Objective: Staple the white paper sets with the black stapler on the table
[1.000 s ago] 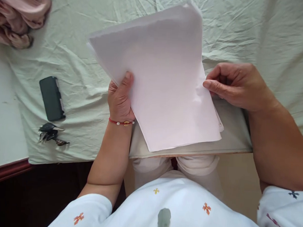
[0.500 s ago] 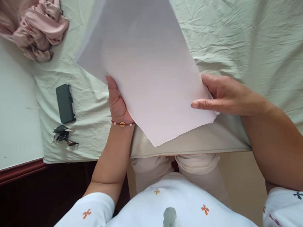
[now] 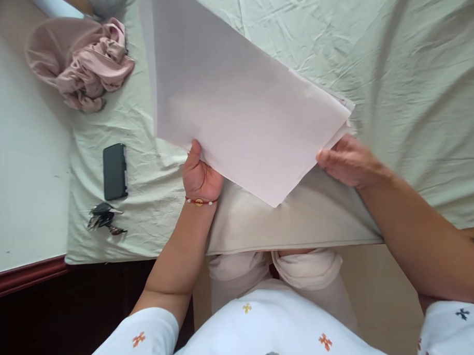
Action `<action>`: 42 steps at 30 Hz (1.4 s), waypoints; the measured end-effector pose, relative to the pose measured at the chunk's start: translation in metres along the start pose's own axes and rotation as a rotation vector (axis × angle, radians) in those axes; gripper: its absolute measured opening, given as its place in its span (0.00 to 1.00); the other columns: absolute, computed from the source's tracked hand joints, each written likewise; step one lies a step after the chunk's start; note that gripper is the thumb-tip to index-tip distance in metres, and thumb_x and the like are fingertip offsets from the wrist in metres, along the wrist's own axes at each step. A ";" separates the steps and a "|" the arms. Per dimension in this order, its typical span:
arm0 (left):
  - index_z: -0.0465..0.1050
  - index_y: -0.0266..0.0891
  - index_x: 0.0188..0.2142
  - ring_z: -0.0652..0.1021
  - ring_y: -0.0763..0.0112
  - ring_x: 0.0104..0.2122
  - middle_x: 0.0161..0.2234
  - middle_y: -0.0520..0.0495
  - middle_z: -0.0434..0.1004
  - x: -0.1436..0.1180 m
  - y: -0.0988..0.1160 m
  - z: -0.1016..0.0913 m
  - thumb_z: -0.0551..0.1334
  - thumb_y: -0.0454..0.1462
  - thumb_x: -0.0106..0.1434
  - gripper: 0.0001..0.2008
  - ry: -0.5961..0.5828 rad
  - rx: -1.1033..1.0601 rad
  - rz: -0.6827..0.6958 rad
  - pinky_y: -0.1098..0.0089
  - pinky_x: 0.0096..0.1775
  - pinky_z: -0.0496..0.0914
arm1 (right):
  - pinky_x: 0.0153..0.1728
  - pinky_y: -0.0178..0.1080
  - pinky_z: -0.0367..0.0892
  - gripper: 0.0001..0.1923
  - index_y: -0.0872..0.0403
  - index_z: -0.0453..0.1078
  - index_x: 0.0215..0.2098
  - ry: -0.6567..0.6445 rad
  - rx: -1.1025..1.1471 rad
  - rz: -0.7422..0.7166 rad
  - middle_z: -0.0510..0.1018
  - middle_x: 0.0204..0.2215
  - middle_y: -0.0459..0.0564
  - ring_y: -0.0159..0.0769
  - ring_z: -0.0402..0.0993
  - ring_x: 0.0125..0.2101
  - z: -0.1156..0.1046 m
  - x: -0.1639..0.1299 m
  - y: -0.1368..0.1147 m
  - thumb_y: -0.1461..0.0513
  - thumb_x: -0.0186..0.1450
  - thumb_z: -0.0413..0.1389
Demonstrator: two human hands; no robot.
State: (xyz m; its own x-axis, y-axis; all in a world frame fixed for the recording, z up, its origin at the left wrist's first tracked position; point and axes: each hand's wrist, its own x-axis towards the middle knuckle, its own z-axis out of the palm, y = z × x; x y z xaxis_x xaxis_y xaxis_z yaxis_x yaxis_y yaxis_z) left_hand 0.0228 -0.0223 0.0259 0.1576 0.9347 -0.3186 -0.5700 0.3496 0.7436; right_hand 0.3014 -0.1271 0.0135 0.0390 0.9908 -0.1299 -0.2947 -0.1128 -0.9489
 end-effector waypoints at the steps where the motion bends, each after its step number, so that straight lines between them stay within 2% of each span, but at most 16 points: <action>1: 0.75 0.42 0.61 0.71 0.66 0.69 0.59 0.48 0.82 0.000 -0.001 0.000 0.55 0.41 0.78 0.17 -0.004 0.001 0.009 0.63 0.69 0.69 | 0.53 0.53 0.78 0.28 0.49 0.79 0.40 -0.053 -0.036 -0.016 0.86 0.44 0.48 0.50 0.82 0.52 0.001 0.000 0.003 0.47 0.47 0.78; 2: 0.76 0.42 0.59 0.72 0.65 0.69 0.59 0.47 0.82 -0.001 -0.002 0.000 0.57 0.41 0.77 0.16 -0.010 0.009 0.019 0.63 0.69 0.69 | 0.55 0.53 0.78 0.27 0.48 0.79 0.44 -0.068 -0.087 -0.020 0.86 0.47 0.48 0.49 0.81 0.53 0.004 0.000 0.006 0.51 0.49 0.78; 4: 0.78 0.43 0.55 0.72 0.63 0.69 0.58 0.48 0.83 -0.001 -0.003 -0.003 0.61 0.41 0.74 0.14 -0.028 0.055 0.039 0.61 0.69 0.70 | 0.57 0.53 0.77 0.28 0.46 0.79 0.47 0.085 -0.174 -0.075 0.86 0.49 0.45 0.47 0.81 0.54 0.010 -0.002 0.009 0.58 0.50 0.78; 6: 0.80 0.44 0.50 0.73 0.60 0.68 0.56 0.48 0.84 0.001 -0.003 -0.009 0.66 0.41 0.70 0.11 -0.052 0.129 0.058 0.59 0.68 0.72 | 0.61 0.55 0.74 0.25 0.46 0.79 0.45 0.269 -0.125 -0.203 0.86 0.46 0.42 0.46 0.81 0.55 0.015 -0.001 0.007 0.59 0.51 0.78; 8: 0.81 0.45 0.44 0.76 0.58 0.66 0.52 0.48 0.86 0.004 0.001 -0.017 0.72 0.40 0.63 0.10 -0.086 0.219 0.087 0.58 0.65 0.74 | 0.64 0.57 0.72 0.22 0.46 0.81 0.41 0.377 -0.033 -0.331 0.87 0.46 0.42 0.49 0.80 0.57 0.015 0.000 0.000 0.58 0.50 0.79; 10: 0.80 0.46 0.42 0.78 0.57 0.63 0.51 0.49 0.86 0.009 0.005 -0.027 0.77 0.42 0.56 0.16 -0.141 0.309 0.167 0.59 0.62 0.76 | 0.63 0.61 0.71 0.20 0.45 0.83 0.39 0.422 -0.047 -0.429 0.87 0.46 0.43 0.54 0.79 0.58 0.007 0.001 -0.008 0.57 0.49 0.79; 13: 0.79 0.50 0.43 0.83 0.62 0.54 0.46 0.52 0.86 0.019 0.010 -0.039 0.82 0.44 0.46 0.25 -0.216 0.421 0.320 0.65 0.55 0.78 | 0.63 0.66 0.68 0.12 0.45 0.84 0.34 0.472 -0.182 -0.567 0.87 0.50 0.43 0.60 0.78 0.59 -0.011 -0.002 -0.019 0.52 0.55 0.76; 16: 0.78 0.50 0.46 0.85 0.69 0.44 0.39 0.54 0.84 0.023 0.007 -0.044 0.83 0.44 0.47 0.28 -0.276 0.505 0.385 0.71 0.47 0.78 | 0.59 0.67 0.69 0.09 0.45 0.83 0.31 0.484 -0.252 -0.638 0.86 0.51 0.41 0.63 0.76 0.60 -0.023 -0.007 -0.024 0.52 0.58 0.75; 19: 0.78 0.48 0.44 0.84 0.70 0.43 0.40 0.53 0.84 0.020 0.001 -0.044 0.83 0.44 0.45 0.28 -0.297 0.570 0.428 0.70 0.48 0.77 | 0.56 0.66 0.72 0.12 0.44 0.83 0.33 0.476 -0.271 -0.623 0.86 0.51 0.41 0.63 0.77 0.60 -0.022 -0.009 -0.024 0.49 0.56 0.75; 23: 0.80 0.43 0.35 0.83 0.67 0.43 0.36 0.51 0.83 0.012 -0.001 -0.042 0.82 0.48 0.44 0.23 -0.230 0.615 0.492 0.67 0.50 0.78 | 0.56 0.65 0.74 0.20 0.44 0.83 0.37 0.443 -0.278 -0.570 0.86 0.50 0.44 0.60 0.78 0.59 -0.018 -0.010 -0.020 0.46 0.50 0.77; 27: 0.78 0.42 0.26 0.83 0.62 0.43 0.35 0.49 0.83 0.009 0.006 -0.042 0.83 0.50 0.39 0.23 -0.149 0.597 0.542 0.64 0.46 0.80 | 0.55 0.65 0.74 0.27 0.44 0.83 0.41 0.425 -0.302 -0.618 0.86 0.49 0.45 0.58 0.79 0.58 -0.021 -0.011 -0.017 0.47 0.45 0.79; 30: 0.78 0.43 0.25 0.84 0.62 0.44 0.34 0.50 0.84 0.011 0.009 -0.042 0.83 0.51 0.38 0.23 -0.124 0.623 0.547 0.64 0.47 0.80 | 0.58 0.64 0.72 0.23 0.47 0.82 0.37 0.370 -0.335 -0.581 0.86 0.47 0.46 0.56 0.80 0.56 -0.023 -0.011 -0.020 0.48 0.48 0.78; 33: 0.80 0.41 0.29 0.84 0.62 0.46 0.34 0.50 0.83 0.014 0.007 -0.040 0.81 0.53 0.44 0.23 -0.125 0.694 0.509 0.63 0.53 0.79 | 0.61 0.63 0.70 0.21 0.53 0.80 0.34 0.329 -0.400 -0.509 0.85 0.45 0.47 0.55 0.78 0.58 -0.023 -0.009 -0.023 0.49 0.51 0.76; 36: 0.82 0.39 0.30 0.84 0.65 0.44 0.34 0.50 0.84 0.015 0.003 -0.038 0.80 0.49 0.49 0.18 -0.135 0.697 0.457 0.64 0.54 0.78 | 0.60 0.66 0.70 0.21 0.58 0.77 0.29 0.310 -0.460 -0.431 0.85 0.40 0.47 0.53 0.80 0.55 -0.021 -0.006 -0.022 0.52 0.52 0.76; 39: 0.83 0.40 0.31 0.83 0.67 0.41 0.34 0.51 0.84 0.011 0.000 -0.036 0.80 0.46 0.51 0.15 -0.162 0.663 0.458 0.64 0.53 0.79 | 0.63 0.63 0.70 0.16 0.58 0.80 0.33 0.298 -0.406 -0.454 0.86 0.43 0.47 0.47 0.81 0.52 -0.018 -0.004 -0.019 0.57 0.54 0.77; 42: 0.81 0.41 0.28 0.83 0.67 0.39 0.29 0.53 0.81 0.008 0.003 -0.037 0.80 0.46 0.51 0.15 -0.173 0.636 0.516 0.62 0.52 0.79 | 0.64 0.58 0.69 0.17 0.54 0.82 0.36 0.334 -0.338 -0.507 0.86 0.46 0.47 0.49 0.80 0.57 -0.017 -0.005 -0.018 0.56 0.53 0.77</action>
State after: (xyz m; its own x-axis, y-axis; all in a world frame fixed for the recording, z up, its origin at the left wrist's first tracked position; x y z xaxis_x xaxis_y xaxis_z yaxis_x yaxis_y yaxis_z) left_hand -0.0075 -0.0162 0.0033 0.1524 0.9660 0.2089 -0.0487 -0.2038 0.9778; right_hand 0.3226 -0.1314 0.0265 0.4013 0.8570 0.3232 0.1491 0.2870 -0.9462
